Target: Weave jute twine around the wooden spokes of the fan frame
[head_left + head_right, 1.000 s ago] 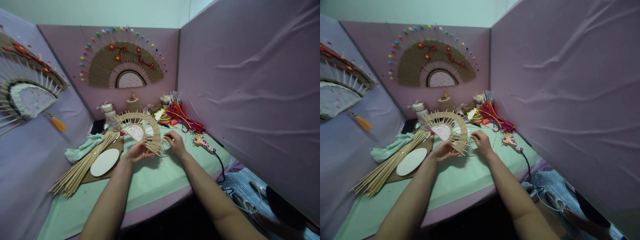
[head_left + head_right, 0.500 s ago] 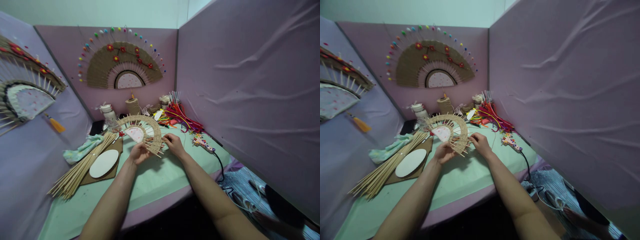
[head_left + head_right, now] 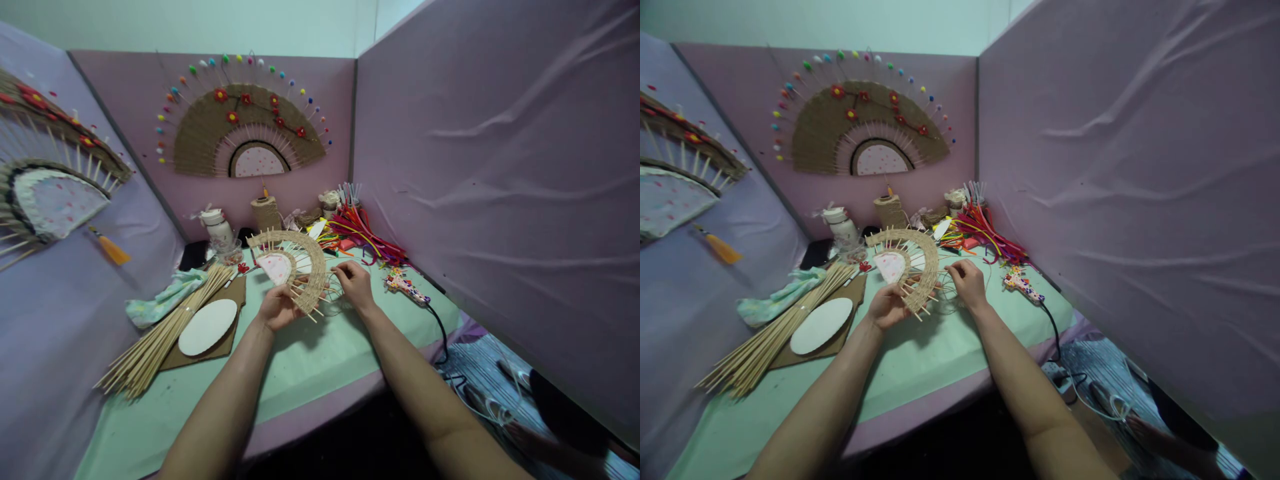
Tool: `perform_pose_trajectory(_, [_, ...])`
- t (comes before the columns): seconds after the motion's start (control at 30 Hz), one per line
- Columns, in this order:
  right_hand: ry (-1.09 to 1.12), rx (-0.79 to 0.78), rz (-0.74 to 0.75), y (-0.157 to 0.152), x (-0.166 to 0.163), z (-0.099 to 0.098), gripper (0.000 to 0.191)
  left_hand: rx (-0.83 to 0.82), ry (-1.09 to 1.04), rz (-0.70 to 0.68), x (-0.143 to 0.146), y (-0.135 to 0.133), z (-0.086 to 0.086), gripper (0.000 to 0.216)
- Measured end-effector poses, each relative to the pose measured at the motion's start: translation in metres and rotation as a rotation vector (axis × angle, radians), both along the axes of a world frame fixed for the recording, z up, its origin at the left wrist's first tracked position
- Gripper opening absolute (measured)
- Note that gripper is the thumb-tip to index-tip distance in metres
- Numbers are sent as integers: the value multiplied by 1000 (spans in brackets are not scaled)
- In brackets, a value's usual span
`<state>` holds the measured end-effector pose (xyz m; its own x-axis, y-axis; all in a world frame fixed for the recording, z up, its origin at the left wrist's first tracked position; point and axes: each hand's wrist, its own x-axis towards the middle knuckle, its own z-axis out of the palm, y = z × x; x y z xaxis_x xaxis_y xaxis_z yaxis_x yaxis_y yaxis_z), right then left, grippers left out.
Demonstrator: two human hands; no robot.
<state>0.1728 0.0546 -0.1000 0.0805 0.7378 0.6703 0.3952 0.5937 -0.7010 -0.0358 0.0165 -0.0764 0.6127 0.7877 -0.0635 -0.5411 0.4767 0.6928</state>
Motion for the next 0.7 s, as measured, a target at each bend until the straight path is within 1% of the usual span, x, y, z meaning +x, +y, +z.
perform_pose_trajectory(0.1, [21, 24, -82, 0, 2, 0, 26, -7, 3, -24, 1, 0, 2, 59])
perform_pose_trajectory(0.3, [39, 92, -102, -3, 2, 4, 24, -19, 55, -39, 2, 0, 1, 58])
perform_pose_trajectory(0.4, [29, 103, -79, -3, 4, 6, 21, -7, 109, -46, 0, 1, 1, 56])
perform_pose_trajectory(0.57, [3, 104, -2, 1, 8, 7, 13, 17, 202, -84, -10, 3, 5, 59])
perform_pose_trajectory(0.7, [41, 70, 38, 3, 9, 7, 12, 27, 212, -132, -18, 3, 6, 58])
